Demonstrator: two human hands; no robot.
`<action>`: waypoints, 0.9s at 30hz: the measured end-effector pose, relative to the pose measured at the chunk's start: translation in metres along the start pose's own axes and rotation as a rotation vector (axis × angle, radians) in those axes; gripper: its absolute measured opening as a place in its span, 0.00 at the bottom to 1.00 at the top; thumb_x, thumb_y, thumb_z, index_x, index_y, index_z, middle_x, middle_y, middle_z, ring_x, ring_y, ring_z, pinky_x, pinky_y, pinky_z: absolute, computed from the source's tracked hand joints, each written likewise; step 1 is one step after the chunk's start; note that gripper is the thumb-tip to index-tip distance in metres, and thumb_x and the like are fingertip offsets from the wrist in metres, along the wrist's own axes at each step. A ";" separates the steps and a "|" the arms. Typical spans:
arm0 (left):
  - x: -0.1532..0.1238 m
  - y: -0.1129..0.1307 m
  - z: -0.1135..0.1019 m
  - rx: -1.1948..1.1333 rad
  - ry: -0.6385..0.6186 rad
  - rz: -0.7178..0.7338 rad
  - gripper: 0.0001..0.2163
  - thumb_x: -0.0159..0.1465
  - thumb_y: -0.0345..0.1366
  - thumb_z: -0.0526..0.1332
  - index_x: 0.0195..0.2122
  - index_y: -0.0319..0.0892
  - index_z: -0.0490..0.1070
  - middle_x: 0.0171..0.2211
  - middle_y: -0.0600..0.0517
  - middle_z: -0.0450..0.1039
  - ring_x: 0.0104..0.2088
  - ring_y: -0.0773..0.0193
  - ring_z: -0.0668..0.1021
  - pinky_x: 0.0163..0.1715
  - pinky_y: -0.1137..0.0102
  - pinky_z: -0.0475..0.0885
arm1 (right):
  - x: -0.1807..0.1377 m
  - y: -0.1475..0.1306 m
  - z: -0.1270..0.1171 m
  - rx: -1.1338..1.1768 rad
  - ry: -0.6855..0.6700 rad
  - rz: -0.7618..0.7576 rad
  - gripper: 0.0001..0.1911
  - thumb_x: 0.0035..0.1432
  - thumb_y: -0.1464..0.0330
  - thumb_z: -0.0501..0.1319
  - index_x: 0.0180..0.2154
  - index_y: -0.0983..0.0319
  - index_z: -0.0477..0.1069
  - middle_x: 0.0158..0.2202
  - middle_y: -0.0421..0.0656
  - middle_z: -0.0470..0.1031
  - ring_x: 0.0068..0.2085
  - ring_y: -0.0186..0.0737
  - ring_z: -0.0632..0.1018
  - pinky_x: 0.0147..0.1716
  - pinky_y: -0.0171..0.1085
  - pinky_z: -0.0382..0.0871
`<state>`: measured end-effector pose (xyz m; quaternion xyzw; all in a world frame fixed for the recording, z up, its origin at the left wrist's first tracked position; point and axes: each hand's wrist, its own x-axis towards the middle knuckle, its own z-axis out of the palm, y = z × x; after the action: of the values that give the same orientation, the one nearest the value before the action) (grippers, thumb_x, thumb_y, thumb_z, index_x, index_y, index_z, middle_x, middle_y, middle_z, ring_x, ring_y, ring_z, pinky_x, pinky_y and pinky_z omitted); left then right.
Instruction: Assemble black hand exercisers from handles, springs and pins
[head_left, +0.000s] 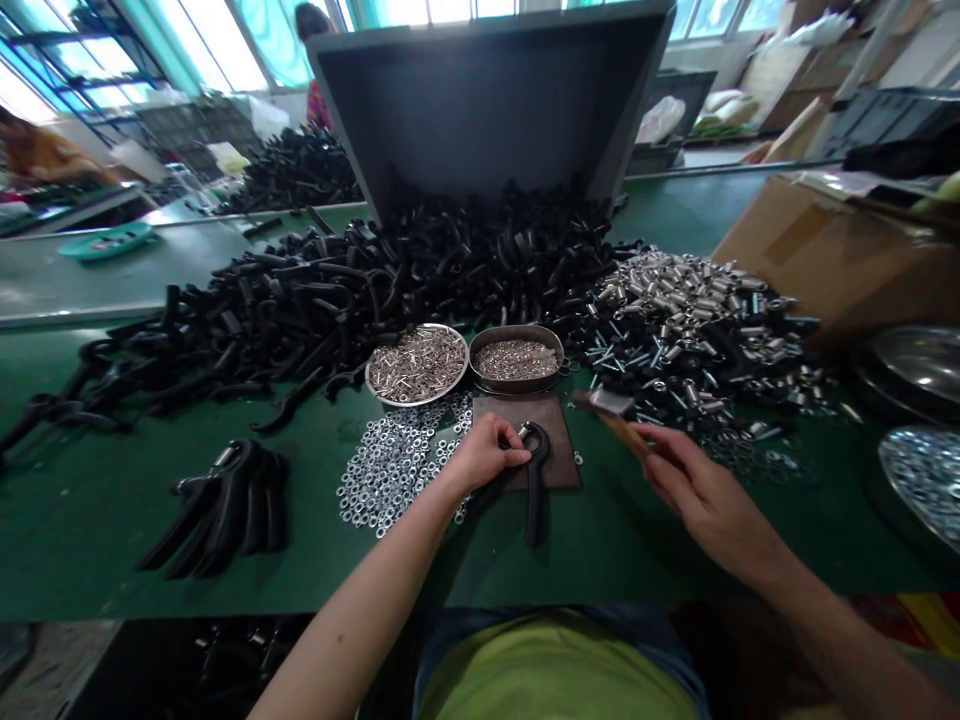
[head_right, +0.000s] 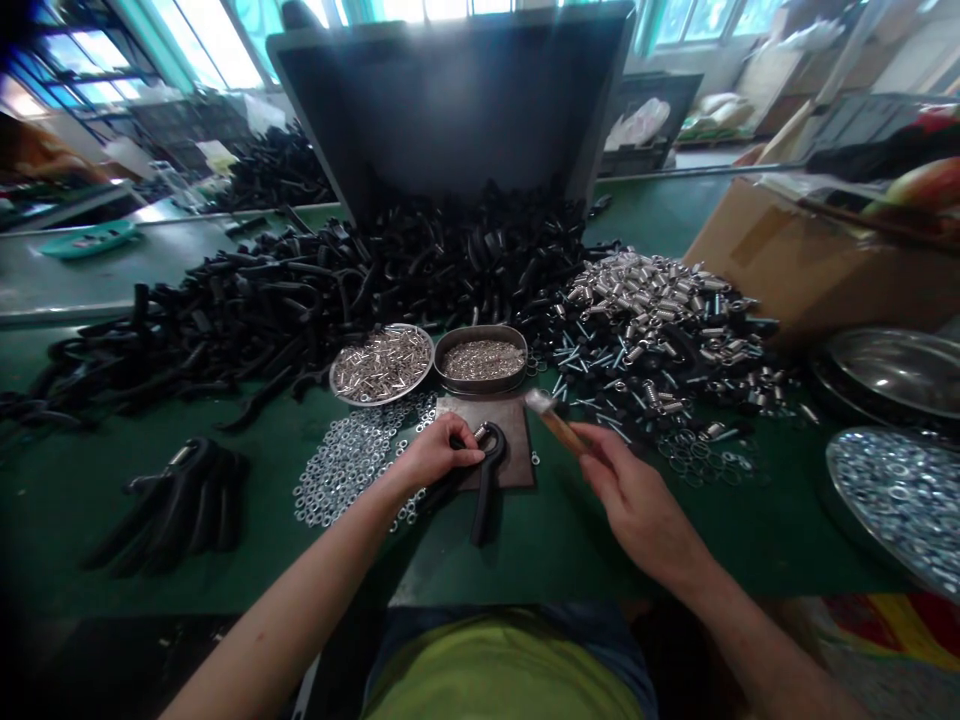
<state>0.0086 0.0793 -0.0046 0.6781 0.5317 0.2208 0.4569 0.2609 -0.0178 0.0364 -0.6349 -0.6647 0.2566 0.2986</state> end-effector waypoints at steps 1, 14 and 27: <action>0.000 0.000 0.000 -0.004 -0.013 -0.004 0.05 0.48 0.33 0.66 0.21 0.39 0.71 0.28 0.54 0.69 0.30 0.66 0.70 0.33 0.71 0.66 | 0.004 -0.014 0.002 0.089 0.065 -0.057 0.19 0.63 0.60 0.47 0.55 0.53 0.60 0.41 0.45 0.75 0.34 0.40 0.78 0.30 0.37 0.72; 0.001 -0.006 0.002 0.026 0.029 0.027 0.08 0.49 0.33 0.67 0.27 0.40 0.69 0.31 0.55 0.67 0.33 0.66 0.70 0.34 0.71 0.65 | 0.033 -0.034 0.025 -0.118 0.059 -0.262 0.21 0.65 0.66 0.44 0.59 0.58 0.56 0.53 0.49 0.71 0.47 0.43 0.76 0.42 0.38 0.70; -0.058 -0.010 0.021 0.521 0.453 0.205 0.13 0.56 0.38 0.65 0.39 0.41 0.66 0.42 0.45 0.68 0.44 0.55 0.70 0.43 0.61 0.68 | 0.011 -0.055 0.005 0.020 -0.028 -0.201 0.20 0.65 0.66 0.46 0.58 0.56 0.58 0.40 0.44 0.77 0.28 0.34 0.77 0.29 0.34 0.72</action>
<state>-0.0001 0.0175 -0.0127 0.7555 0.5871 0.2672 0.1148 0.2190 -0.0100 0.0733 -0.5583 -0.7267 0.2406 0.3198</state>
